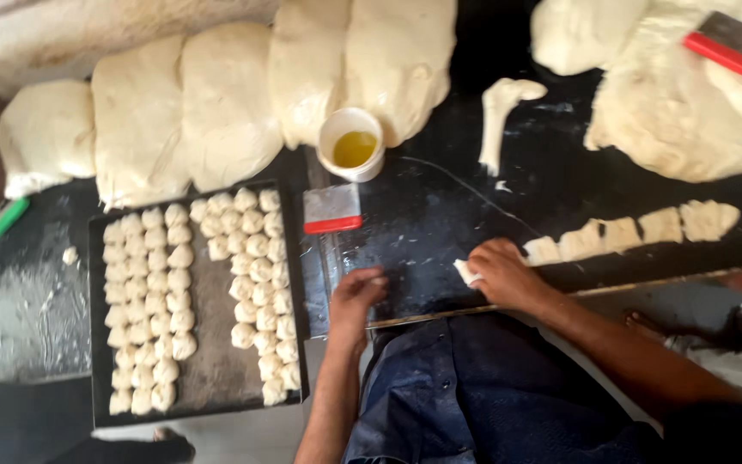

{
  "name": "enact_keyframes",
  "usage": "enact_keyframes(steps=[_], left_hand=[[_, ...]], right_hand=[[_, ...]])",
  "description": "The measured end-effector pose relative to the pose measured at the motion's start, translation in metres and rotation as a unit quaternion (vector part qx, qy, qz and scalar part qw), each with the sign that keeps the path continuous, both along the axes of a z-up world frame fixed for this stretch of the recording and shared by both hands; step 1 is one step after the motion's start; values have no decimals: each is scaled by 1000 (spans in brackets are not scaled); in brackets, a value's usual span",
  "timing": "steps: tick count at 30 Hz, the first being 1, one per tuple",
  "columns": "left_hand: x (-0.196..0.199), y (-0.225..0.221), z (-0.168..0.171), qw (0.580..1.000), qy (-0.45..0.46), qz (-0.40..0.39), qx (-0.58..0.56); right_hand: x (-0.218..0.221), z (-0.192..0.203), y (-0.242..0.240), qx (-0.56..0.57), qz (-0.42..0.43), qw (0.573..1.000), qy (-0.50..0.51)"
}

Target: The person divides large pieces of dough into smaller portions by hand, rolls them into balls, and places them onto a metal tray. Later, the person stretches a long strip of dough and cuts it into square segments using a handheld scraper.

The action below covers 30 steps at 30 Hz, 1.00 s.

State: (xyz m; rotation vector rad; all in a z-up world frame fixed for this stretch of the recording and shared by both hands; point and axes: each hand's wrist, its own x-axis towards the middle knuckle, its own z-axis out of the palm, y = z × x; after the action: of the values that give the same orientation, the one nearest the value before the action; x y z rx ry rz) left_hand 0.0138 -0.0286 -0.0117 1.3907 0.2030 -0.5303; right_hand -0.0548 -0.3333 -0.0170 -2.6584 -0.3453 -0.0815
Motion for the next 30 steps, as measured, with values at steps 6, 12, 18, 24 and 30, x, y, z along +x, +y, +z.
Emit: enact_keyframes(steps=[6, 12, 18, 24, 30], left_hand=[[4, -83, 26, 963, -25, -257, 82], [28, -57, 10, 977, -48, -190, 81], [52, 42, -9, 996, 46, -79, -6], [69, 119, -56, 996, 73, -45, -12], [79, 106, -79, 997, 57, -36, 21]], right_hand=[[12, 35, 10, 314, -40, 935, 159], [84, 18, -23, 158, -172, 969, -83], [146, -34, -59, 46, -248, 950, -182], [176, -61, -69, -54, -326, 939, -96], [163, -75, -59, -56, -325, 944, -25]])
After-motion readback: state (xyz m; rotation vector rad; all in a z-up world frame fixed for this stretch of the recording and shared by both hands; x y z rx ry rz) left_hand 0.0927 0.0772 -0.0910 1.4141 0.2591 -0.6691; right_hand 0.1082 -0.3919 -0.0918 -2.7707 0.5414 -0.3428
